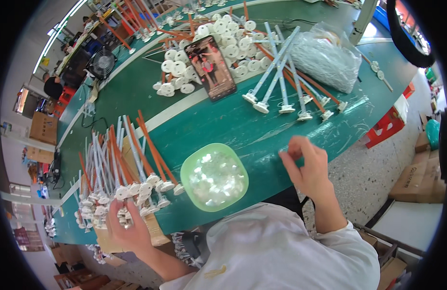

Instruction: Assembling plastic components by manually attaching circular white parts onto long thin strips at a workbench.

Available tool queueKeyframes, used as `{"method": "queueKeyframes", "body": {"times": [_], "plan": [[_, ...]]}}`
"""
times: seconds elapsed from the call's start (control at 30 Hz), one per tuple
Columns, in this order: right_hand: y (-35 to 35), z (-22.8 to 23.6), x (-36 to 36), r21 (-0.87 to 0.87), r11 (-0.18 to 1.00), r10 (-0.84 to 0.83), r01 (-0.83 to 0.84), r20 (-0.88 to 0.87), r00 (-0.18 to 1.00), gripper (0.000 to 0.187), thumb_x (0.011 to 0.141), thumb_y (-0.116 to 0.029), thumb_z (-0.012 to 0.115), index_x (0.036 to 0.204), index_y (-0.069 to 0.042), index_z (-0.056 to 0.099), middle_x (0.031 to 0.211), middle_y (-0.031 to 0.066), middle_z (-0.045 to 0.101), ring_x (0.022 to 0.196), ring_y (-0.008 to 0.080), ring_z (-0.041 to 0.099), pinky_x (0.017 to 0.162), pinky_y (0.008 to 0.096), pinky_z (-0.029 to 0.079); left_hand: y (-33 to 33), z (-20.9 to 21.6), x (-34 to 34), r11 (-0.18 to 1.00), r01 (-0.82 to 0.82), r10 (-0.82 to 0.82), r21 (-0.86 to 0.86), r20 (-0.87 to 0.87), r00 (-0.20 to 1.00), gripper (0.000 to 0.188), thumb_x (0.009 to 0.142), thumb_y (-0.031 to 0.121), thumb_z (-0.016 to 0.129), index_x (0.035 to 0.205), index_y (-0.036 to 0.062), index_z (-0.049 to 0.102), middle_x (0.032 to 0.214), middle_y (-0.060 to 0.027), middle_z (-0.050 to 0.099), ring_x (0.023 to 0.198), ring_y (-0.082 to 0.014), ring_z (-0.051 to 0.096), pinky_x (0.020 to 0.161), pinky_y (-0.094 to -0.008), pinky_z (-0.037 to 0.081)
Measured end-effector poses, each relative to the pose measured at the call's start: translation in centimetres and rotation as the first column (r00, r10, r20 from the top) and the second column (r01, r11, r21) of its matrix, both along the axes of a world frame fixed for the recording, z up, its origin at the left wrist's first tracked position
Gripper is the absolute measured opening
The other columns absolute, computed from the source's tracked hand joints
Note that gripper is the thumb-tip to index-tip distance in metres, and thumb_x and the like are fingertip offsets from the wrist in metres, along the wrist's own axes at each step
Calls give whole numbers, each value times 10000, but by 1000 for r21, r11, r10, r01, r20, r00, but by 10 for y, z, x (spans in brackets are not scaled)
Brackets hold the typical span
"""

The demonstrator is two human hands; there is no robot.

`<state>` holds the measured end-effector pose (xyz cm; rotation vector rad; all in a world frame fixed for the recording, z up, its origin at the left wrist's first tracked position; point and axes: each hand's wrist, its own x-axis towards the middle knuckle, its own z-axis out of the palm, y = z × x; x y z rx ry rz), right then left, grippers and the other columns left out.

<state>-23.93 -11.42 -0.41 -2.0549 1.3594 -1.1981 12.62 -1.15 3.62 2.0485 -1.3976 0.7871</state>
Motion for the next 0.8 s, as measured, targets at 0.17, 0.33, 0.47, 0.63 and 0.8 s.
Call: {"method": "queueKeyframes", "body": {"times": [0.17, 0.33, 0.47, 0.63, 0.8], "plan": [[-39, 6, -20, -52, 966, -259, 254, -159, 953, 308, 795, -74, 751, 904, -19, 469, 731, 109, 599, 628, 236, 632, 590, 311, 511, 10, -26, -31, 961, 267, -278, -77, -243, 929, 426, 791, 79, 735, 1183, -28, 607, 842, -118, 672, 753, -249, 648, 757, -380, 517], [-66, 14, -18, -320, 944, -249, 86, -515, 820, 347, 751, -101, 762, 1045, -63, 581, 980, 89, 601, 920, 280, 604, 756, 383, 513, 5, -38, -45, 915, 399, -400, -64, -274, 874, 373, 765, 69, 736, 1112, -19, 630, 767, -98, 668, 702, -259, 642, 686, -370, 509], [-79, 20, 4, -244, 969, -96, -44, -534, 840, 375, 748, -121, 754, 1098, -115, 621, 1091, 84, 578, 1033, 274, 566, 828, 404, 499, 3, -35, -54, 876, 479, -474, -58, -290, 831, 328, 755, 64, 730, 1061, -12, 642, 761, -93, 668, 691, -264, 632, 652, -359, 496], [-78, 33, 7, -134, 987, -142, 88, -472, 870, 349, 728, -142, 772, 1053, -99, 654, 1095, 100, 587, 999, 287, 581, 862, 398, 493, 7, -30, -65, 801, 595, -585, -72, -310, 749, 260, 754, -1, 690, 1010, -15, 654, 775, -117, 672, 700, -257, 641, 666, -349, 504], [-64, 25, -22, -108, 970, -244, 219, -429, 869, 287, 728, -137, 770, 993, -72, 679, 1091, 103, 607, 979, 285, 590, 860, 386, 492, 13, -49, -59, 796, 597, -580, -100, -405, 706, 214, 747, -10, 688, 959, -21, 657, 759, -124, 663, 679, -272, 628, 642, -350, 494]]}}
